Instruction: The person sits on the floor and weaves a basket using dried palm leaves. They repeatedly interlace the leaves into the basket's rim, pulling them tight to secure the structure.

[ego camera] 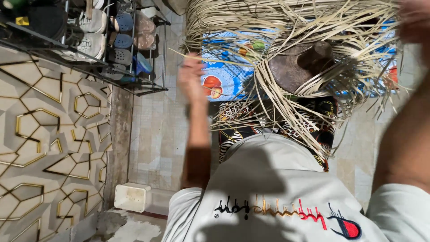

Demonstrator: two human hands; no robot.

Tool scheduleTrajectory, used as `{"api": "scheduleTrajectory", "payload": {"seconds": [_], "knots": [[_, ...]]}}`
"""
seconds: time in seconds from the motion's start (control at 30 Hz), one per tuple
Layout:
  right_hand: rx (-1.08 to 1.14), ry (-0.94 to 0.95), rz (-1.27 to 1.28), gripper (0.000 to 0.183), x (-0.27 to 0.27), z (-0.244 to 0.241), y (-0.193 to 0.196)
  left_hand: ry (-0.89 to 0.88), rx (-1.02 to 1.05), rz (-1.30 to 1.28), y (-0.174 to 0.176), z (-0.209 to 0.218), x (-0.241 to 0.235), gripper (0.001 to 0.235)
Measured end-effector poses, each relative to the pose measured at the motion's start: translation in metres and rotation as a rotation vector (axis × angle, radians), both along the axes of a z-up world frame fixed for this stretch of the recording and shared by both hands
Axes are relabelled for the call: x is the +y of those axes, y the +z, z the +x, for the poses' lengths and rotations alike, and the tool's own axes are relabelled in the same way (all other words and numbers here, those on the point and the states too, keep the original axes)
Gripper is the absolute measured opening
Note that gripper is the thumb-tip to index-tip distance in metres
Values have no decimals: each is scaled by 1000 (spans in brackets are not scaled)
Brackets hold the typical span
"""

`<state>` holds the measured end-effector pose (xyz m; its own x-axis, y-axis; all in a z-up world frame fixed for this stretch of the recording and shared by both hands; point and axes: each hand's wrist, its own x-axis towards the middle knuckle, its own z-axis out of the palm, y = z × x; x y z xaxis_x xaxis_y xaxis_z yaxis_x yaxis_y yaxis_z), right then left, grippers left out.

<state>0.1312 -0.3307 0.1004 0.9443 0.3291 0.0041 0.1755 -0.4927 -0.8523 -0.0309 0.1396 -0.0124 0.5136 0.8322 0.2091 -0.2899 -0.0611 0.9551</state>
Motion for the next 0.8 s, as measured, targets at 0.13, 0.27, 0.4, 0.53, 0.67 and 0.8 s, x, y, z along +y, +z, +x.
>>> {"api": "scheduleTrajectory", "payload": {"seconds": [0.13, 0.27, 0.4, 0.53, 0.67, 0.8], "knots": [[31, 73, 21, 3, 154, -28, 57, -419, -72, -178, -1, 10, -80, 24], [187, 306, 5, 9, 219, -33, 33, -693, 42, 148, 5, -19, -136, 36], [279, 329, -115, 9, 228, -33, -1, -581, -68, 664, -19, -19, -145, 26], [173, 341, -204, 6, 225, -32, -18, -423, -109, 952, -16, -25, -155, 15], [276, 309, -185, 7, 223, -44, 4, -313, -126, 926, -10, -30, -161, 16], [251, 347, 39, 7, 212, -48, 31, -298, -203, 431, 18, -8, -148, 10]]}}
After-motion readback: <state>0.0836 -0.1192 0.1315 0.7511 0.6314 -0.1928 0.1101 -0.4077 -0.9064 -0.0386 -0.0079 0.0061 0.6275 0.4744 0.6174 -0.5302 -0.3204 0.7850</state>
